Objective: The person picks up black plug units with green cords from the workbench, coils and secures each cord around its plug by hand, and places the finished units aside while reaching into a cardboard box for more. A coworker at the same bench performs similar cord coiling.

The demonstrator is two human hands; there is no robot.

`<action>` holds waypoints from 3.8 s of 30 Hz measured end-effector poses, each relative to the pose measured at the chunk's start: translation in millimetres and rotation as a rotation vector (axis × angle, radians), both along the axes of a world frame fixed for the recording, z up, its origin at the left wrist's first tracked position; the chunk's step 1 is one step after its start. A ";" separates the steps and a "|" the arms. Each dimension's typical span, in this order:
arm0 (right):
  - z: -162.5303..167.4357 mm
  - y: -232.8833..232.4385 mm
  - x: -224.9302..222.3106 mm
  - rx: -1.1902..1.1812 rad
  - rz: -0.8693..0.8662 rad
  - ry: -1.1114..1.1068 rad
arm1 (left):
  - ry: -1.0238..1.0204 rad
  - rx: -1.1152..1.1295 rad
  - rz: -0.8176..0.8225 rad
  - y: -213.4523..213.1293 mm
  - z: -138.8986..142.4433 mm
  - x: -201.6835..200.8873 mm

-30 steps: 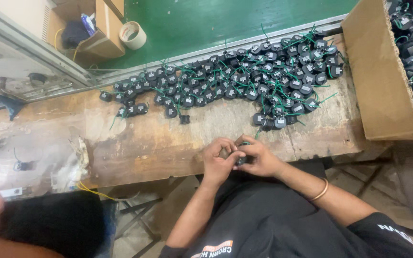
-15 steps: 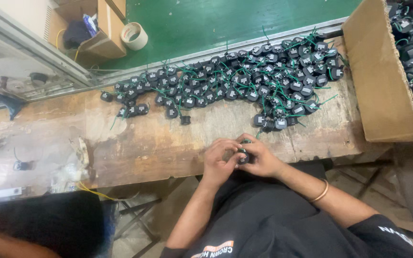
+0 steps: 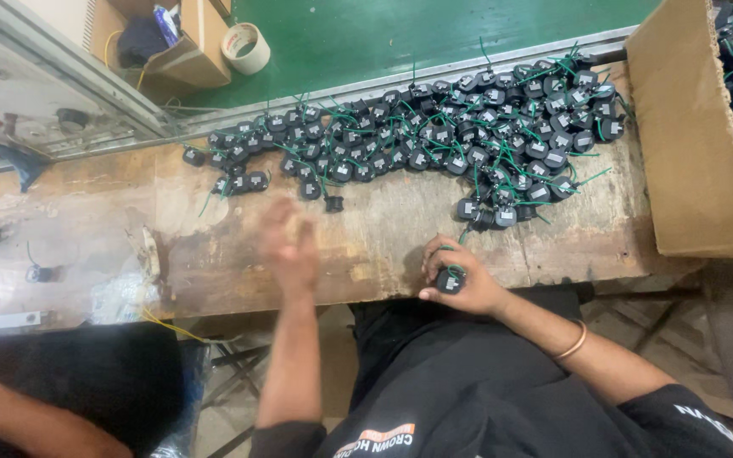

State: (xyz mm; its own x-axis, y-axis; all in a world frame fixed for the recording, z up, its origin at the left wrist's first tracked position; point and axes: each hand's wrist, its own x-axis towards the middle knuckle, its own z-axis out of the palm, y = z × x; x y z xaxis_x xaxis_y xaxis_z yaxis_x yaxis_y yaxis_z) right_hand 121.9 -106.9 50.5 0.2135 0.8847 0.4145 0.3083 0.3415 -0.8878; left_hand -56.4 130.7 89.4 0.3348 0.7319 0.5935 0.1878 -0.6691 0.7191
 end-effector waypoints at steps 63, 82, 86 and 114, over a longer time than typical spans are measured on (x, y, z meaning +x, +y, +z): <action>18.2 1.7 -11.7 0.010 0.024 -0.386 | 0.526 0.072 -0.570 99.4 11.8 69.7; 19.2 1.8 -11.9 0.004 0.033 -0.331 | -0.426 -0.346 -0.198 -58.4 -70.9 -13.1; 13.3 -1.4 -8.0 0.032 0.061 -0.260 | -0.083 -0.193 -0.190 -77.3 -67.3 -29.1; -27.8 -28.7 18.5 0.149 0.334 0.798 | 0.505 0.280 -0.278 -52.5 -25.8 -19.7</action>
State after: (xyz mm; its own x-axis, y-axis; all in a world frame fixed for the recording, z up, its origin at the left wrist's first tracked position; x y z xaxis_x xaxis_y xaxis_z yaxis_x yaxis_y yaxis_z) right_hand 140.4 -135.6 22.7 0.2282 0.9011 0.3686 -0.5225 0.4328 -0.7346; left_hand -76.2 78.2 63.6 0.7782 0.4181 0.4687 0.2508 -0.8910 0.3784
